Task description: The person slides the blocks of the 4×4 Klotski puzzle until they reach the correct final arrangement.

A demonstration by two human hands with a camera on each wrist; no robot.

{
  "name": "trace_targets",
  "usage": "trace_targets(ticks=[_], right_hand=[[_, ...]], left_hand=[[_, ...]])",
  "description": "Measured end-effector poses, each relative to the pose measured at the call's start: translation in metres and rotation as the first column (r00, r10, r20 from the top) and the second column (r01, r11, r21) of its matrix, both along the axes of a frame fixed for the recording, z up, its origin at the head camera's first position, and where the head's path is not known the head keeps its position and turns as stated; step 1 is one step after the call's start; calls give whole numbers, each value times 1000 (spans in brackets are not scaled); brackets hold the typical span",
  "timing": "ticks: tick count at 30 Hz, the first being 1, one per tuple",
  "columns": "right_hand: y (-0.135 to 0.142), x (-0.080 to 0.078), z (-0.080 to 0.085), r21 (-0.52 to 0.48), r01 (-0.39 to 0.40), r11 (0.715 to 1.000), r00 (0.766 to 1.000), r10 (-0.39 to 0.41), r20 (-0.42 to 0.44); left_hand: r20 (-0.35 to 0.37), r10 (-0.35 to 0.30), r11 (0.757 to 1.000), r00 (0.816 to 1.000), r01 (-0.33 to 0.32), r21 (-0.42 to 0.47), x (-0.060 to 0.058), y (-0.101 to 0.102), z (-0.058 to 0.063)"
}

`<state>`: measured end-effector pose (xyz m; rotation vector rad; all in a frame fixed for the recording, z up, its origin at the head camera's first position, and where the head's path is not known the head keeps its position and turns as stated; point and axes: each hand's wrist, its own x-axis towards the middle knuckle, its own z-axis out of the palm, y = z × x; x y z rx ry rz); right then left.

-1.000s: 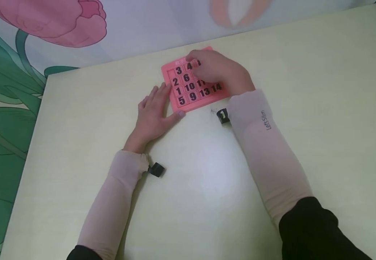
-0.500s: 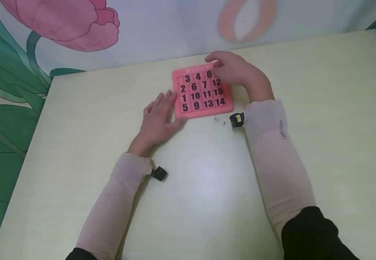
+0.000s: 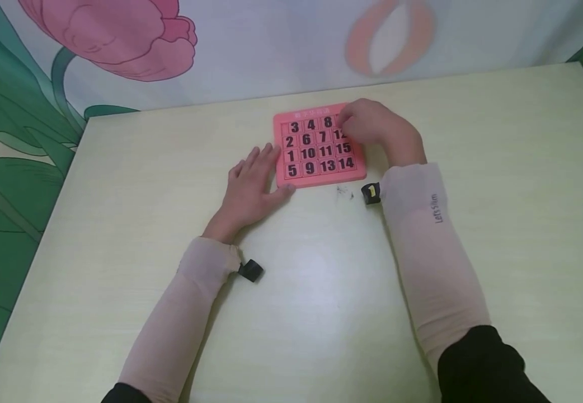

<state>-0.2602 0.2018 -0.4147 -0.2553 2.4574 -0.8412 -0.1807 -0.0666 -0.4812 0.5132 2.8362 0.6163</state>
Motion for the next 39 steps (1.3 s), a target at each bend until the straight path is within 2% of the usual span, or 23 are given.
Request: trace_targets(ticks=[8,11,16,20,24,31,34,39], right_hand=[[-7,-3,-2,38,7,999,1000,-7,-1],[-11,-3,-2,47,7,999,999,-5,-32],[-42,1,-6,119,-12,993,995,24,-99],[-70,6,-12,241,-98,966,986,128,-110],[-74,9,-14,343,-130,930,977,178,-113],[-48,8,-3,324,-73,943,989,110,-96],[-41,9,0,300,-74,951,991,104,-85],[-47,14,0,242,-104,965,994,106,6]], left_hand=[[-11,-4,1000,1000,4,-6,-4,4,-3],[-15,-5,1000,1000,4,-10,-5,4,-4],[-11,4,1000,1000,-4,-8,-6,5,-5],[-15,10,1000,1000,-10,0,-6,7,-6],[-17,10,1000,1000,-10,10,-7,10,-7],[-18,2,1000,1000,-2,20,-8,13,-6],[-16,0,1000,1000,1,24,-8,13,-6],[-8,4,1000,1000,-4,15,-7,11,-5]])
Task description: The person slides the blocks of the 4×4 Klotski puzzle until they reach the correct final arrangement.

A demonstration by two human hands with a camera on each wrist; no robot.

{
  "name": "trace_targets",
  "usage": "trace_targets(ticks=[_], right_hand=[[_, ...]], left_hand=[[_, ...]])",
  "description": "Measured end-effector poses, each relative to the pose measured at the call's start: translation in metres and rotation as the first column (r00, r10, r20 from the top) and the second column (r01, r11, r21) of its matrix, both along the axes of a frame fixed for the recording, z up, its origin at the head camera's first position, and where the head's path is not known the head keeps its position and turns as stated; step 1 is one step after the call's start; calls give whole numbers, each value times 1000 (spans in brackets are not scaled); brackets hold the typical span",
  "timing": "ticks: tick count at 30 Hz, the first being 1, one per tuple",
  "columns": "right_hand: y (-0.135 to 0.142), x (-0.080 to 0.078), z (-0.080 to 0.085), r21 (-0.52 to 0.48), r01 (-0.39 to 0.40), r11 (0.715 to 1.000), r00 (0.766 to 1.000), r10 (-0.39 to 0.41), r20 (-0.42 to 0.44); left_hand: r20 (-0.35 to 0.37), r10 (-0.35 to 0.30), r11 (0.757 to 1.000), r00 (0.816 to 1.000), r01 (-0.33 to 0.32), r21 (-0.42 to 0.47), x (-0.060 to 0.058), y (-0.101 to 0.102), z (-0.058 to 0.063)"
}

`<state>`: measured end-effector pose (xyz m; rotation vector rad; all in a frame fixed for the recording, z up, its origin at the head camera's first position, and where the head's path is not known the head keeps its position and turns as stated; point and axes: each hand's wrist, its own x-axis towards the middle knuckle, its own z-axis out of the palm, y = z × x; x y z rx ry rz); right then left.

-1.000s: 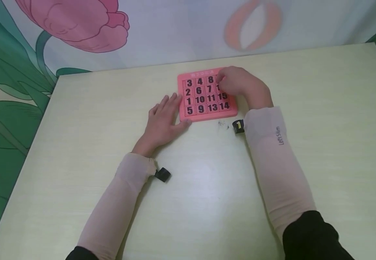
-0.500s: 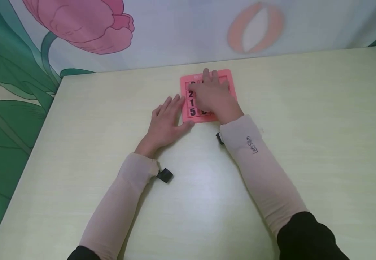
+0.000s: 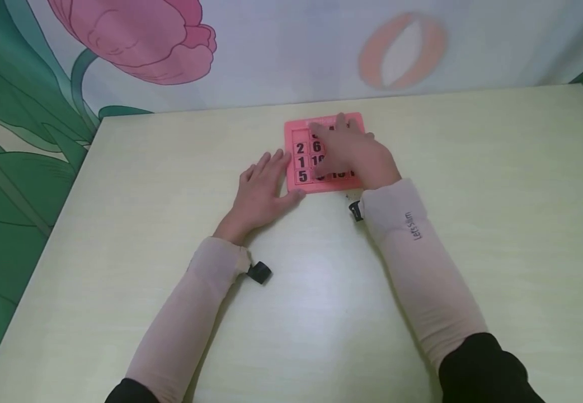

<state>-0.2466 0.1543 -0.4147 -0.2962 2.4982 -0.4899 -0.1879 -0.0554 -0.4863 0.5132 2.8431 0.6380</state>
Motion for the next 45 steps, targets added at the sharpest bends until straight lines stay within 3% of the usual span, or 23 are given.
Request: trace_targets(ticks=[4,10,12,17,21,25,30,34,41,45], right_hand=[[-5,3,-3,20,5,1000,999,-5,33],[-3,-2,-11,35,13,999,996,-10,-84],[3,-4,-13,7,20,1000,996,-19,-86],[45,-9,-11,-96,95,991,995,-92,40],[85,-11,-9,-97,138,986,983,-125,137],[103,-12,-10,-94,167,981,972,-148,182],[89,-11,-16,-94,173,980,975,-157,157],[76,-15,-19,-82,127,989,987,-117,107],[80,-28,-25,-133,145,980,989,-142,37],[77,-31,-26,-126,104,987,995,-102,20]], left_hand=[[7,-9,1000,1000,9,5,-1,2,0],[2,-20,1000,1000,20,10,-3,9,1],[1,-20,1000,1000,20,10,-3,12,0],[5,-28,1000,1000,28,11,-5,18,-1],[3,-28,1000,1000,28,3,-7,20,-3],[3,-17,1000,1000,17,-3,-8,18,-6],[3,-9,1000,1000,9,4,-9,17,-9],[4,-2,1000,1000,2,5,-11,17,-12],[0,3,1000,1000,-3,29,-15,18,-14],[2,-3,1000,1000,3,27,-15,17,-12]])
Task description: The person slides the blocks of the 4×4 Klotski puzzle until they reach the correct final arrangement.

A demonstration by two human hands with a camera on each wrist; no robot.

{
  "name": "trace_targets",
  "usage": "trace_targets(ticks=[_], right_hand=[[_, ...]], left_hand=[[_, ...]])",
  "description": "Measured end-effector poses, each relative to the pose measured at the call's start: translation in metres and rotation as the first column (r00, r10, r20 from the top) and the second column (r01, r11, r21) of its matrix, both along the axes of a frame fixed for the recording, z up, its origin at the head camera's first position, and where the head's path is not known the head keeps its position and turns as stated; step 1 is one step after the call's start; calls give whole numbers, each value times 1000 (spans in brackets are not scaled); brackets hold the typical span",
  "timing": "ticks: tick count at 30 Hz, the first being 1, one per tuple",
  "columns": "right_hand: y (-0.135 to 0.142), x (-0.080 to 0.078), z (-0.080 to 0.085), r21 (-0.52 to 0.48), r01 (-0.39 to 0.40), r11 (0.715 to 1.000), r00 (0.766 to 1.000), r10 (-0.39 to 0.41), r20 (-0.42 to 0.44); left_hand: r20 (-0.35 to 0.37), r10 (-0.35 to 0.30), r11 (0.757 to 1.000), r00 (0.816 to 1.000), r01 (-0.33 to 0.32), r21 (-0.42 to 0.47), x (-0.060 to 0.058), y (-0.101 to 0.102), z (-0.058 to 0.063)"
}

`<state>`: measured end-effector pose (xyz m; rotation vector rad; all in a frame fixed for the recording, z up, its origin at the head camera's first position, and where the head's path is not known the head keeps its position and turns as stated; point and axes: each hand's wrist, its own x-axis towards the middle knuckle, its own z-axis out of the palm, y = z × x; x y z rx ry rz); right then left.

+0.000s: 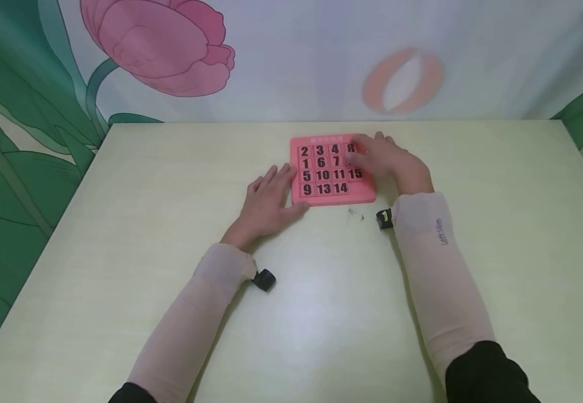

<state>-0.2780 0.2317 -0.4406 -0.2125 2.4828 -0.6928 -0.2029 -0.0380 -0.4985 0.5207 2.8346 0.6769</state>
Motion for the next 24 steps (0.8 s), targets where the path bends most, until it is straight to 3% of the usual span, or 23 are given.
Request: trace_targets(ticks=[7,13,17,20,24], right_hand=[[-9,2,1,12,-42,999,995,43,-88],[-62,10,1,147,-124,981,981,144,-131],[-92,16,0,225,-148,963,979,174,-102],[-96,18,2,273,-120,955,981,156,-118],[-78,17,8,292,-86,953,975,141,-171]], left_hand=[[-7,-6,1000,1000,6,8,2,0,0],[0,-7,1000,1000,7,-27,1,-2,0],[6,-12,1000,1000,12,-17,1,-3,0],[7,-16,1000,1000,16,-8,1,-2,-1],[-6,-20,1000,1000,20,-5,0,-3,-2]])
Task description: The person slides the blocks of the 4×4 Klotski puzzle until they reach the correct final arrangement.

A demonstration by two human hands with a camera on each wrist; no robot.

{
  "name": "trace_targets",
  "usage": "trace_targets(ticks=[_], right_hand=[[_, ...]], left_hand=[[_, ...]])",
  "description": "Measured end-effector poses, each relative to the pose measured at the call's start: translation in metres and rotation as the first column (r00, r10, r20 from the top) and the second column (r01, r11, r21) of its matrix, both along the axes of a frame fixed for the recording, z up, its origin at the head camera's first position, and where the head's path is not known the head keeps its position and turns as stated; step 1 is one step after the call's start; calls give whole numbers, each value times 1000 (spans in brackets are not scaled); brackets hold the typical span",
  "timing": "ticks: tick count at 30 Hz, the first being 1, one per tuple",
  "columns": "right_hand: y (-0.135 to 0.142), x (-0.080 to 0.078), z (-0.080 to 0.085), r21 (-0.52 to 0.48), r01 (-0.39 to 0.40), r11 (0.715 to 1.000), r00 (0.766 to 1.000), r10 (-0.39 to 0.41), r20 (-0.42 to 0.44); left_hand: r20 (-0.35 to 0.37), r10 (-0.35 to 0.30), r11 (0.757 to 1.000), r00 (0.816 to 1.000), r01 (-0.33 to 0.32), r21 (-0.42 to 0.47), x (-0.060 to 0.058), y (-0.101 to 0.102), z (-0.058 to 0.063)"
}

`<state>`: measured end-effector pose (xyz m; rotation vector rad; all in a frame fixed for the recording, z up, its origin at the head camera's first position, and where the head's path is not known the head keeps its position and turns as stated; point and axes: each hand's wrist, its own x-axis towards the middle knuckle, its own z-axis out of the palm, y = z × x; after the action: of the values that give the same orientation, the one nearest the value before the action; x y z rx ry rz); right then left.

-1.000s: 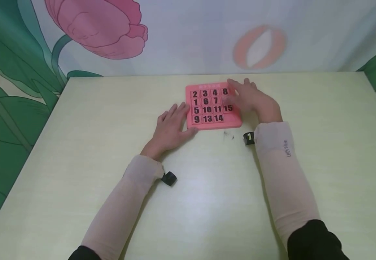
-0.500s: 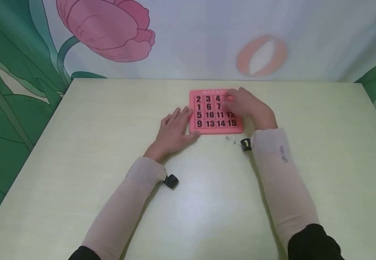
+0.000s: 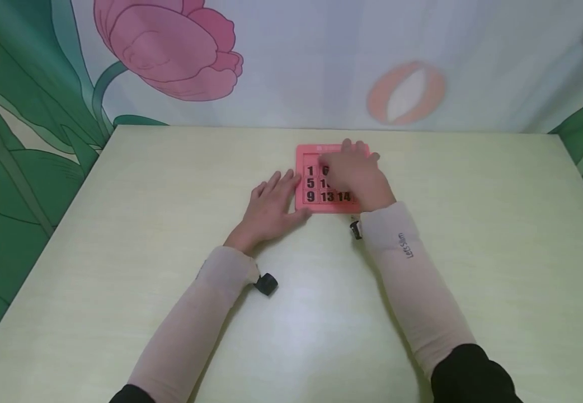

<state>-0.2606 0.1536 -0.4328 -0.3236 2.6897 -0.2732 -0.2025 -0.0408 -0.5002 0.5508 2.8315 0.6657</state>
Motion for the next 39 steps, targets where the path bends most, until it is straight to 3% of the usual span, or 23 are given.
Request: trace_targets(ticks=[4,8,12,16,19,24,30,34,39], right_hand=[[21,-1,3,-73,21,997,996,-15,84],[21,4,0,-104,2,995,991,12,137],[11,5,-8,-98,-34,995,995,43,86],[8,1,-14,-61,-13,998,1000,12,-13],[14,-3,-13,-83,1,997,999,-5,-39],[54,-6,-1,-214,79,974,993,-58,100],[100,-9,2,-194,201,960,949,-141,283],[105,-8,-2,-185,212,960,945,-153,289],[84,-4,-6,-153,192,969,957,-151,248]], left_hand=[[-13,-6,1000,1000,6,-4,-1,1,-1],[-14,-8,1000,1000,8,-19,-2,1,0],[-2,-6,1000,1000,6,-18,-3,2,1],[9,-4,1000,1000,4,-18,-3,4,0],[8,-5,1000,1000,5,-23,-4,6,-1],[7,-16,1000,1000,16,-24,-4,7,0],[0,-11,1000,1000,11,-27,-5,6,2],[-3,-12,999,1000,12,-30,-6,6,1],[3,-7,1000,1000,7,-10,-6,5,-2]])
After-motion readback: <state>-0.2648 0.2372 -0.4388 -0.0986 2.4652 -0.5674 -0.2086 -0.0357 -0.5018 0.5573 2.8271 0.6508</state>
